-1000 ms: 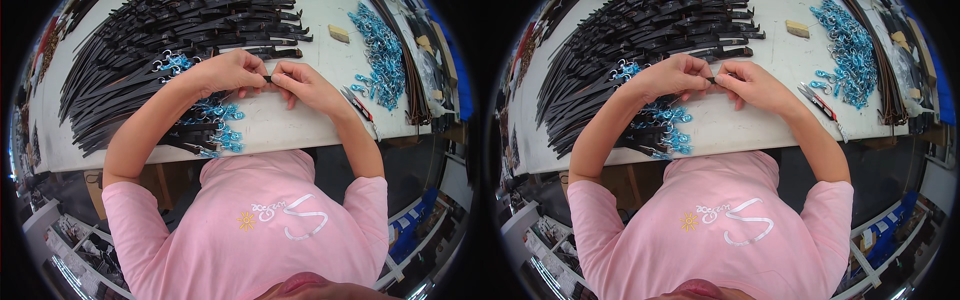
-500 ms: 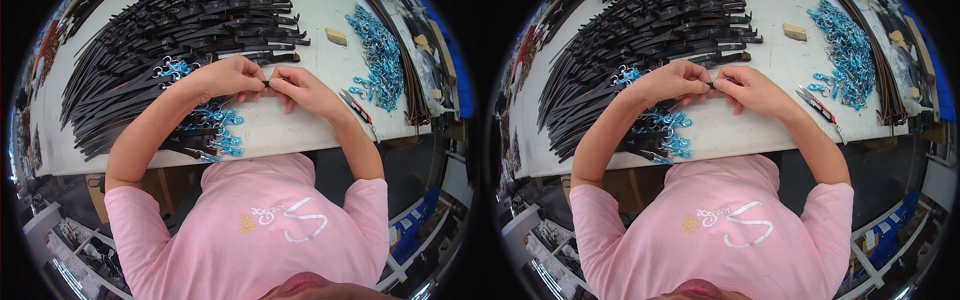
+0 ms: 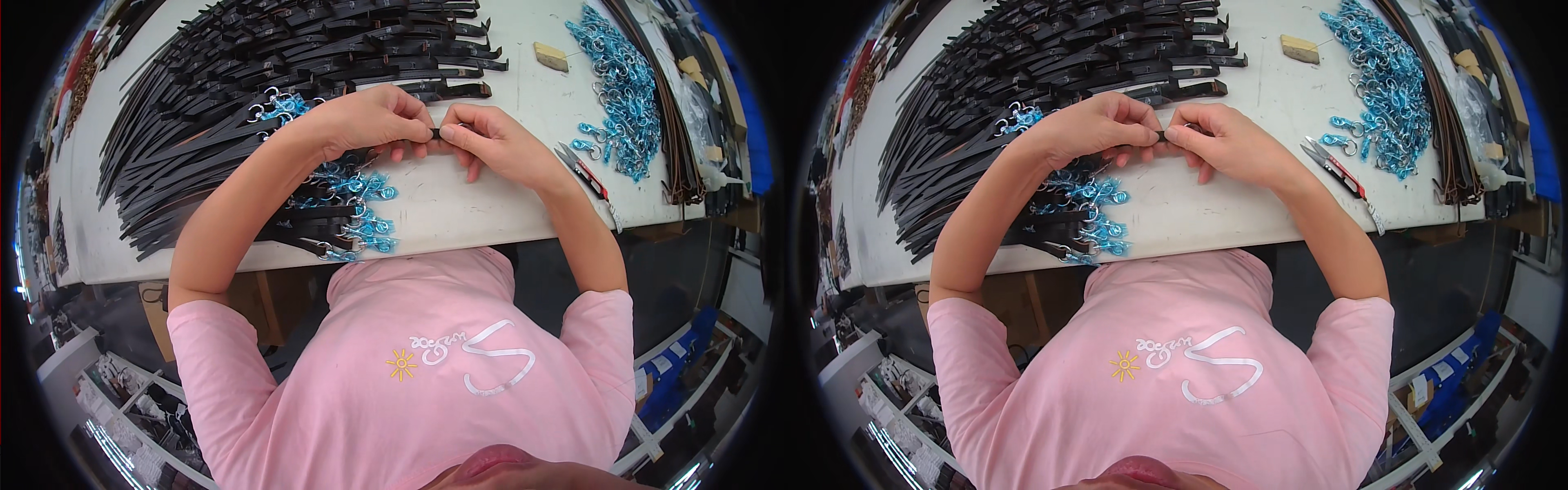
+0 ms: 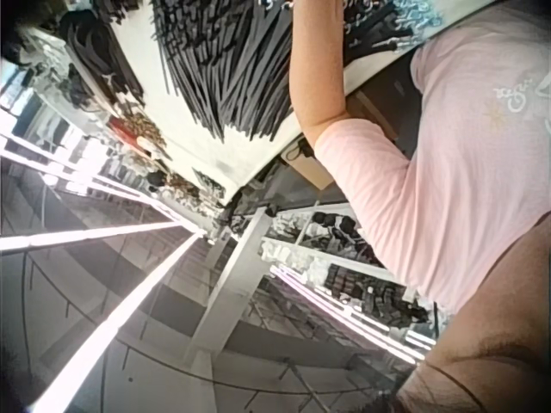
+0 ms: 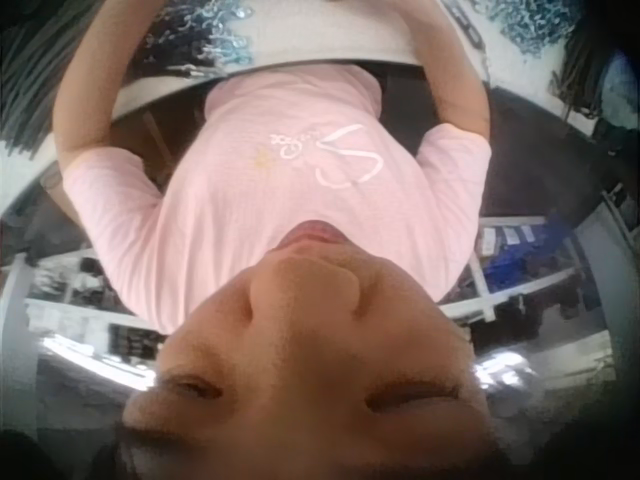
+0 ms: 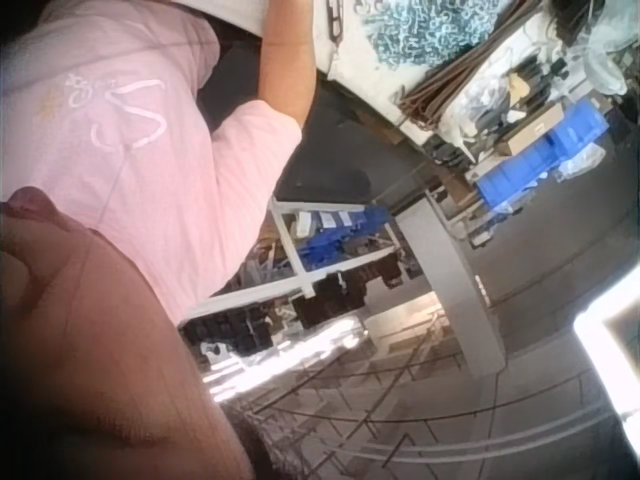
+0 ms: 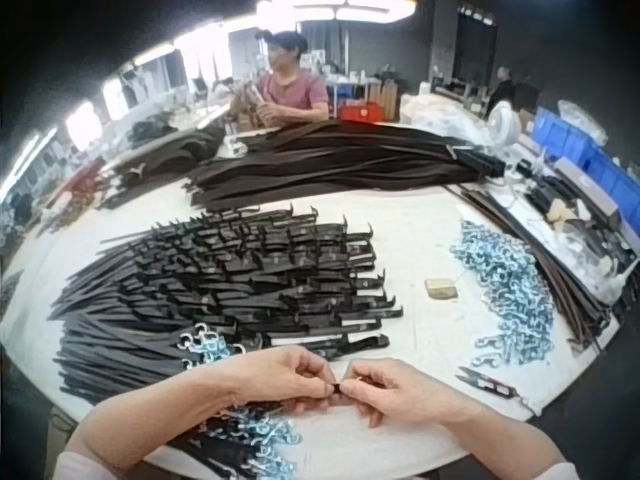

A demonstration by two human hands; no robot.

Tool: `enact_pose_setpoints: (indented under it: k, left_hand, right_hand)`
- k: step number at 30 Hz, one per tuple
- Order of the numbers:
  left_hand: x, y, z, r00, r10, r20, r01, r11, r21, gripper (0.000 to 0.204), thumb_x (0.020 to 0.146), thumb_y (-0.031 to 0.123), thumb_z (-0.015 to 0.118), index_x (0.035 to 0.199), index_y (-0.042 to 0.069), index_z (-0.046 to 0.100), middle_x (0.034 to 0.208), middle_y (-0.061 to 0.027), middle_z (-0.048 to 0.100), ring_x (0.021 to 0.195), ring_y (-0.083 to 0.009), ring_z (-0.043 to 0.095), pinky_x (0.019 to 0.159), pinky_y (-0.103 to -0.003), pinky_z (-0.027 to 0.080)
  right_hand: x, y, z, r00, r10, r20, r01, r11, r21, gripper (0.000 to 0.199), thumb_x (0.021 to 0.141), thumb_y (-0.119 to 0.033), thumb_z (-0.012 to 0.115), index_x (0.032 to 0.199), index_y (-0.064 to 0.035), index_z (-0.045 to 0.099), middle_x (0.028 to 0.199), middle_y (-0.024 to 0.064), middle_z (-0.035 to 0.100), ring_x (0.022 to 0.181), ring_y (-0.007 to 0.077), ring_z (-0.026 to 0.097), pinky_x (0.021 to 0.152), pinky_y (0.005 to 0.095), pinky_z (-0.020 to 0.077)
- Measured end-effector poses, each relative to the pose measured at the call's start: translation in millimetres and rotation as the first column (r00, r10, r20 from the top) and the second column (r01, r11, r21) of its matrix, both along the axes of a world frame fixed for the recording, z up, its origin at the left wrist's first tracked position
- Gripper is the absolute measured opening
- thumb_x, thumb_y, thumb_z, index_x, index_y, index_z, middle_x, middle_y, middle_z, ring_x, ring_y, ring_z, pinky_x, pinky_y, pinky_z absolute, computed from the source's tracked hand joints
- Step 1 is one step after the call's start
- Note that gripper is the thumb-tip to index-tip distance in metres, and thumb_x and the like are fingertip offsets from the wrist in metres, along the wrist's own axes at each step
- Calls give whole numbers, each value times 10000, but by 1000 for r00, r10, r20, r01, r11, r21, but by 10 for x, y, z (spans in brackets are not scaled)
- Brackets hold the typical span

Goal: The person sits at a white table and assembles keychains by hand. They pick up a black strap and a light blue metal clasp, thread the strap through the clasp, and secure it. The person repeats this process for multiple units, placing the finished keychains in a pile on the table.

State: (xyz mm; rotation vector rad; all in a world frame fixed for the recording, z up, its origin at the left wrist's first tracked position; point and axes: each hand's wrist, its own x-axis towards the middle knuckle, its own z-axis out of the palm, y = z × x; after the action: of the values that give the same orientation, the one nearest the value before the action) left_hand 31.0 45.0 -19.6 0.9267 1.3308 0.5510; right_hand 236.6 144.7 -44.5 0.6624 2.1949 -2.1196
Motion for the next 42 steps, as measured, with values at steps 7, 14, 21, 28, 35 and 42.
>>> enact_pose_setpoints:
  k: [7,14,21,28,35,42]
  left_hand:
    - [-1,-16,-25,998,-50,-37,51,998,44,128,866,178,672,882,51,677,764,-19,676,589,-41,566,503,-188,401]
    - [-3,-1,-59,999,-33,-13,33,999,27,95,866,156,673,859,62,667,733,-3,656,563,-37,539,497,-184,385]
    - [-4,-1,10,999,-35,-10,35,999,10,101,891,171,656,860,76,667,737,3,658,573,-27,553,498,-183,396]
    - [-23,16,-33,999,-43,-1,43,999,6,99,880,172,660,859,76,666,739,3,659,582,-30,557,510,-187,404]
    - [18,-14,-12,996,-68,-63,72,996,52,88,860,155,655,872,69,672,734,1,657,588,-42,563,529,-191,417]
    - [-6,-8,73,994,-78,-77,81,996,33,122,872,168,675,916,54,686,750,3,673,618,-38,576,560,-190,445]
  right_hand:
    - [-2,-16,1,1000,-4,4,4,1000,10,274,1017,-263,542,877,-32,590,720,8,557,632,78,544,537,236,499]
    - [-1,-21,10,1000,-4,3,4,1000,3,264,1015,-258,545,888,-33,598,714,2,557,637,71,543,545,238,505]
    - [3,-9,1,1000,-9,-8,9,1000,-15,263,1018,-260,540,897,-35,600,716,-1,552,645,68,539,553,241,512]
    - [-6,-14,12,1000,0,7,0,1000,-7,261,1018,-261,540,903,-35,601,717,-3,552,650,70,542,556,243,513]
    - [-3,-11,14,1000,4,17,-4,1000,4,268,1014,-271,542,891,-39,593,722,-2,554,650,74,548,559,241,515]
    - [-7,0,26,1000,13,14,-13,1000,-21,277,1020,-278,536,893,-38,589,729,3,562,651,78,555,559,238,514]
